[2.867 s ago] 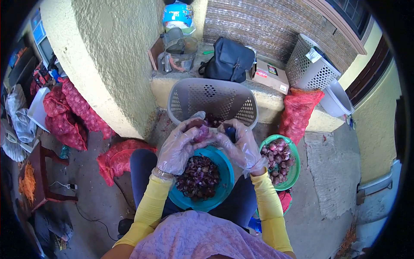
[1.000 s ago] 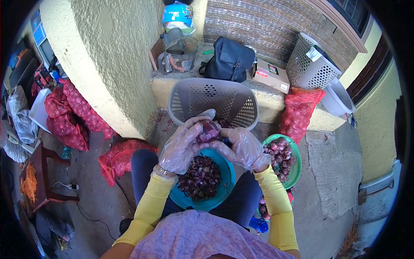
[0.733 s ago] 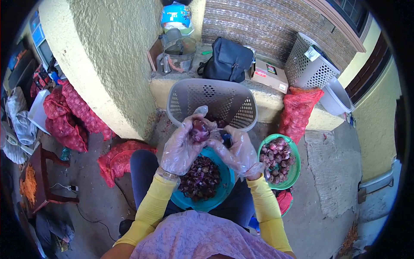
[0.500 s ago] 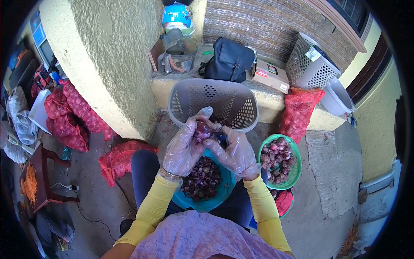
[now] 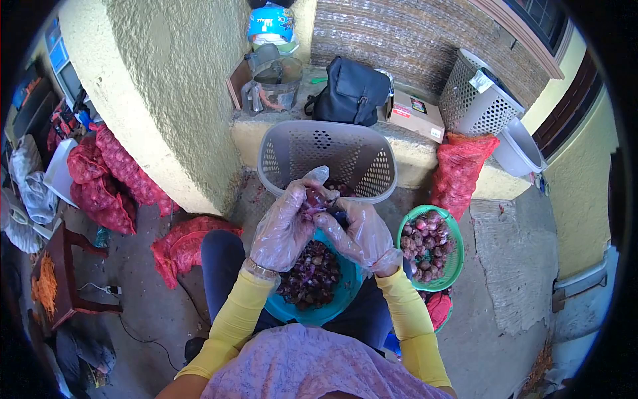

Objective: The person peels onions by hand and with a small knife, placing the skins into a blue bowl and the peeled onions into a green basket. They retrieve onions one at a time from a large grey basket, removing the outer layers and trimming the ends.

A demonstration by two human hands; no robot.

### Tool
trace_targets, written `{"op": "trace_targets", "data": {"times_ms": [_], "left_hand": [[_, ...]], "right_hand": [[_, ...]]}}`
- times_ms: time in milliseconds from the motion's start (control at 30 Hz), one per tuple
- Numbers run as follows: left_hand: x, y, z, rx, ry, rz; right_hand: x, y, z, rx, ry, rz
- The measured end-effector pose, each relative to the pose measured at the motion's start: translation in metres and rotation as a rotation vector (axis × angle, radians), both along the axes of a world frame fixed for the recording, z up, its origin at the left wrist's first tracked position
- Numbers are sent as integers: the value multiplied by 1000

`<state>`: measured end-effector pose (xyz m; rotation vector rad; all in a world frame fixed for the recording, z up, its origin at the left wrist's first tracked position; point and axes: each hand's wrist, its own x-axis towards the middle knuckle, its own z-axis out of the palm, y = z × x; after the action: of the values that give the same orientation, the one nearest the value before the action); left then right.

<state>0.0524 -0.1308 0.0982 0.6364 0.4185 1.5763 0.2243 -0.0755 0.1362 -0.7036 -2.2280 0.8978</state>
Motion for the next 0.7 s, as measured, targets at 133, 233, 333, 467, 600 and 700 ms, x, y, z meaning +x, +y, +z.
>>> {"op": "trace_targets", "data": {"times_ms": [133,233,333,467,600,700], "left_hand": [[1,-1,5,-7,33,21],[-3,2,1,49,105,14],[-5,-1,4,-51,130,21],[-7,-2,3,-119,131,-11],[-8,3,-7,-81,103,-5],[-6,4,-8,-38,48,8]], "right_hand": [[-3,2,-4,64,-13,26],[-4,1,2,55,29,17],[-1,6,1,25,-19,14],[3,11,-8,167,-101,35],[8,10,-11,216,-84,63],[16,8,-6,221,-302,94]]}}
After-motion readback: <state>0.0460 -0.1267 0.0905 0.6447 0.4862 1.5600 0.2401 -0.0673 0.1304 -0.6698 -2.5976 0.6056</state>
